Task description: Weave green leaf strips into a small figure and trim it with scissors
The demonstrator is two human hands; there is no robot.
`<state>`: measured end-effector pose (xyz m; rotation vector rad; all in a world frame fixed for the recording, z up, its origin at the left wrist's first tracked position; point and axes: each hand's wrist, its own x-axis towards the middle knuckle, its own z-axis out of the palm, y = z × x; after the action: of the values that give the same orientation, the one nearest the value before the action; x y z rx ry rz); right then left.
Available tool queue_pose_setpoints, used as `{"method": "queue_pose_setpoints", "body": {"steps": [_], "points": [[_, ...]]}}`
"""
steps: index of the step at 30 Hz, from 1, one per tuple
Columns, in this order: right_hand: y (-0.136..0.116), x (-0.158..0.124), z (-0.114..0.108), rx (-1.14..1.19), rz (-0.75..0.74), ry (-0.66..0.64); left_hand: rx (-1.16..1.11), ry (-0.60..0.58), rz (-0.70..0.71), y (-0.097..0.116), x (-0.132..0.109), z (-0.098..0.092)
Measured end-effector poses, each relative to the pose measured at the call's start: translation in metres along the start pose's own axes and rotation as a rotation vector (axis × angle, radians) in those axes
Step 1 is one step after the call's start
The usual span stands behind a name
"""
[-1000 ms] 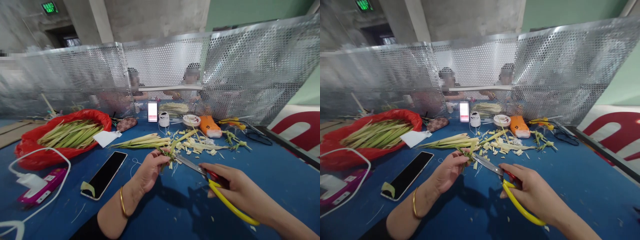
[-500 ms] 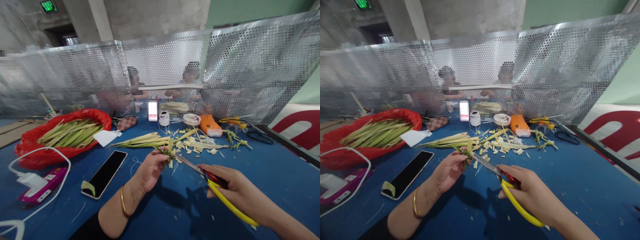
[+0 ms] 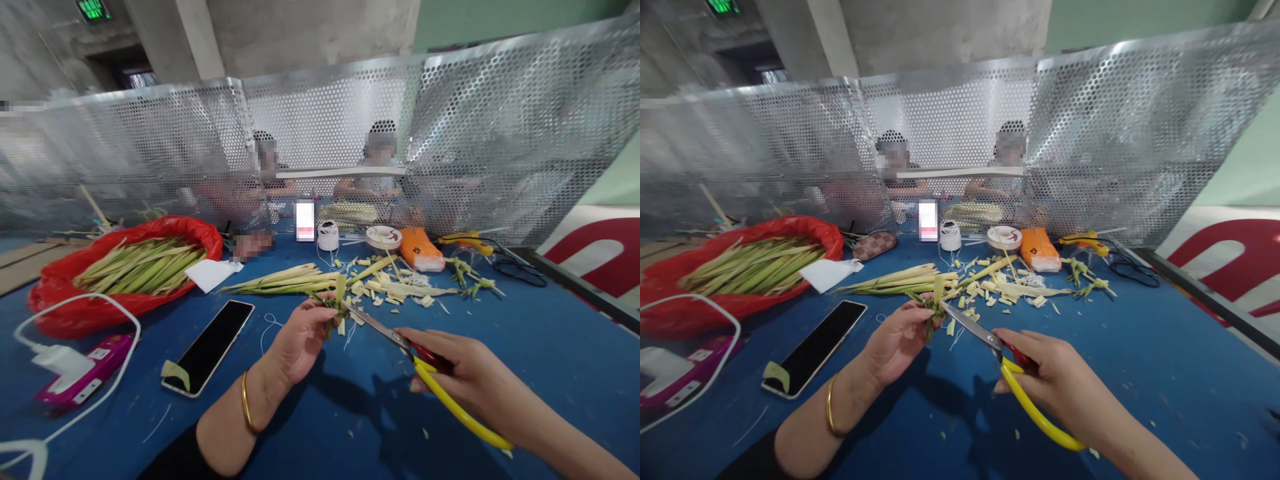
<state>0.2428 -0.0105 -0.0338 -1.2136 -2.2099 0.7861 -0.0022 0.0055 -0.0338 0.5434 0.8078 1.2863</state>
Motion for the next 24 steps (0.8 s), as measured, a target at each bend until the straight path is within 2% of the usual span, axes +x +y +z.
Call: {"method": "queue_pose_setpoints", "body": {"steps": [8,14,19,24], "points": [[0.004,0.001,0.002,-0.136,-0.084,0.053,0.004,0.003,-0.022,0.002,-0.001,0.000],[0.008,0.001,0.001,-0.175,-0.084,0.031,-0.069,-0.057,-0.162,0.003,0.001,-0.004],[0.008,0.001,0.000,-0.199,-0.089,0.020,-0.108,-0.089,-0.221,0.004,0.003,-0.007],[0.014,0.001,0.002,-0.321,-0.104,0.072,-0.067,-0.051,-0.188,0.001,0.003,-0.005]]}}
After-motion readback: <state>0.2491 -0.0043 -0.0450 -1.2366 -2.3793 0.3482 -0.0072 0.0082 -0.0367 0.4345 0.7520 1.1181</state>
